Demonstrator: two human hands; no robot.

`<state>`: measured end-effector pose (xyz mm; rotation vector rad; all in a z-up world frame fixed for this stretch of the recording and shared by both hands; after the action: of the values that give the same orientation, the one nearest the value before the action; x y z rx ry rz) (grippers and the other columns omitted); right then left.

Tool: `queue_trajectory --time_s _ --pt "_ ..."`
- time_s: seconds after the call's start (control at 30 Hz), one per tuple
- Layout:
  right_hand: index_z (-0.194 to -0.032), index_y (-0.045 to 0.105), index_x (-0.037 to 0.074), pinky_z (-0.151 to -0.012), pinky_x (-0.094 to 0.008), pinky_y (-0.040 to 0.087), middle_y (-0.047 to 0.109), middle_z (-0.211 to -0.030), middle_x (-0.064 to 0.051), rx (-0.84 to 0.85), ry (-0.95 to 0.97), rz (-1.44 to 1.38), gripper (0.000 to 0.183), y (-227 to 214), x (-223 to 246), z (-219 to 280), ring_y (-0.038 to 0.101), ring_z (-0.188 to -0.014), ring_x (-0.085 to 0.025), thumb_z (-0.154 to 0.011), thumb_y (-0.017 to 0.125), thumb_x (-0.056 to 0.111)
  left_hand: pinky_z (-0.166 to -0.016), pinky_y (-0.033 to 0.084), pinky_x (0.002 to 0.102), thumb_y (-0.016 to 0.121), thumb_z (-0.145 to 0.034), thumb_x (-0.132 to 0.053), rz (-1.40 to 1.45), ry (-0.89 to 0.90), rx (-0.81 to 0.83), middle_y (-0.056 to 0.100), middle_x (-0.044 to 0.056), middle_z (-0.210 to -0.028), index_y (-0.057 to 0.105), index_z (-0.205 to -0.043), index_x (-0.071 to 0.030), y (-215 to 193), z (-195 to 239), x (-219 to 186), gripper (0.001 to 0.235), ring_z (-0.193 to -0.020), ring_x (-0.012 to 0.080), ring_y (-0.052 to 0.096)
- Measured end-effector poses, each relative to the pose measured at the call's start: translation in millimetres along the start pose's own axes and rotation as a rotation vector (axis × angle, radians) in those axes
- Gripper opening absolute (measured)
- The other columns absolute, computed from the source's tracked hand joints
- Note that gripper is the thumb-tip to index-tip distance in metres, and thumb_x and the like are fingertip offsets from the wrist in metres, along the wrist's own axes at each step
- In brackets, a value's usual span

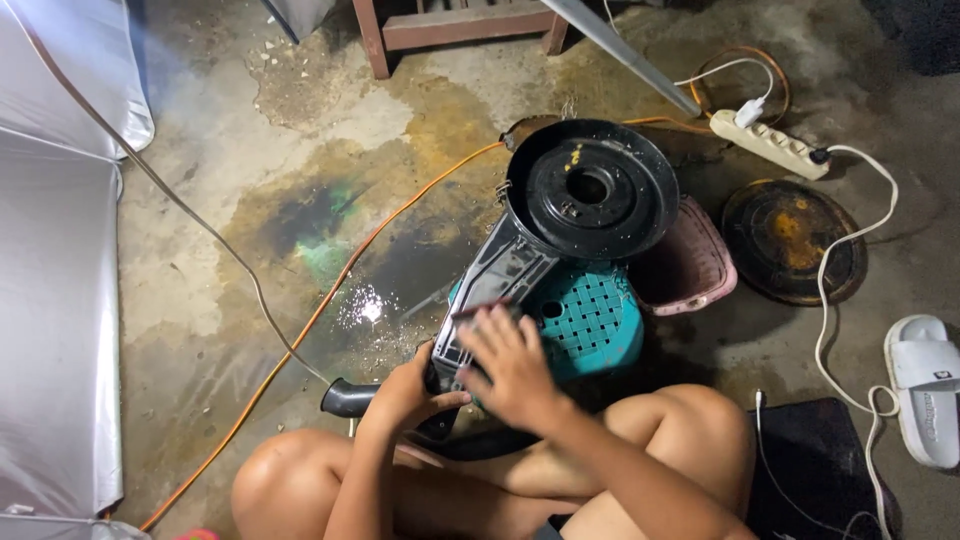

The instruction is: The person scrubs the exterior of a black appliance part with a red scrubbing pad while sitting on the floor. The part is held steady on a blue plastic stool during the cleaning process.

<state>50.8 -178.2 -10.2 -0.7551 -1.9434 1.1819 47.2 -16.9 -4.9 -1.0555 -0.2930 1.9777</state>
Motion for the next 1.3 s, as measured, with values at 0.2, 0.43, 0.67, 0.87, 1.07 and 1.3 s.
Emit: queue_trajectory --time_s 0.2,0.43,0.67,0.87,1.07,1.3 --pt "-0.148 0.051 0.013 -0.106 -0.067 0.029 0.048 -0.150 -0.027 -0.090 0.170 0.120 0.063 -5 -36 -14 0.041 -0.142 -0.047 -0.101 0.050 0.055 -0.106 0.048 0.054 0.086 -0.073 -0.057 0.012 0.000 0.009 0.064 0.029 -0.130 0.031 -0.156 -0.011 -2 1 -2 0.110 -0.128 0.0442 0.059" --pt "-0.148 0.051 0.020 -0.107 -0.064 0.027 0.052 -0.147 -0.021 0.014 -0.031 0.016 0.065 8 -11 -5 0.043 -0.141 -0.043 -0.103 0.036 0.063 -0.107 0.048 0.055 0.086 -0.072 -0.058 -0.006 -0.008 0.001 0.065 0.028 -0.129 0.031 -0.155 -0.014 5 -7 13 0.109 -0.127 0.0442 0.059" --pt "-0.150 0.048 0.015 -0.107 -0.066 0.027 0.047 -0.152 -0.026 -0.036 0.112 0.088 0.068 3 -13 -3 0.039 -0.143 -0.046 -0.101 0.040 0.062 -0.106 0.048 0.054 0.086 -0.071 -0.059 -0.009 -0.002 -0.009 0.065 0.027 -0.129 0.031 -0.155 -0.014 4 -7 9 0.110 -0.128 0.0426 0.060" --pt "-0.150 0.050 0.021 -0.107 -0.064 0.029 0.050 -0.150 -0.021 -0.009 0.031 0.063 0.065 5 -28 -8 0.043 -0.142 -0.042 -0.101 0.040 0.063 -0.106 0.048 0.054 0.087 -0.071 -0.057 0.012 -0.004 -0.003 0.065 0.028 -0.129 0.032 -0.155 -0.012 2 -2 5 0.110 -0.128 0.0434 0.059" --pt "-0.151 0.048 0.015 -0.106 -0.067 0.029 0.047 -0.151 -0.026 -0.048 0.129 0.119 0.067 -3 -19 -6 0.041 -0.142 -0.046 -0.102 0.041 0.060 -0.106 0.049 0.054 0.086 -0.071 -0.059 -0.002 -0.006 -0.001 0.065 0.028 -0.130 0.031 -0.155 -0.013 2 -6 7 0.111 -0.128 0.0431 0.059" --pt "-0.148 0.052 0.019 -0.105 -0.063 0.030 0.051 -0.149 -0.022 -0.092 0.066 0.159 0.060 2 -34 -15 0.044 -0.141 -0.043 -0.102 0.045 0.057 -0.107 0.048 0.054 0.084 -0.075 -0.054 0.016 -0.014 0.015 0.064 0.029 -0.130 0.031 -0.155 -0.010 -5 11 -11 0.106 -0.128 0.0439 0.059"
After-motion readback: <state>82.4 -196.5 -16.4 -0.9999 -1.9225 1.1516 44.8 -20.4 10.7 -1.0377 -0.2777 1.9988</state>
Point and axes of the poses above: each hand's wrist, its own z-axis away from the middle knuckle, its own y-axis out of the palm, x = y × z, the point moved 6 cm from there along -z, towards the middle knuckle
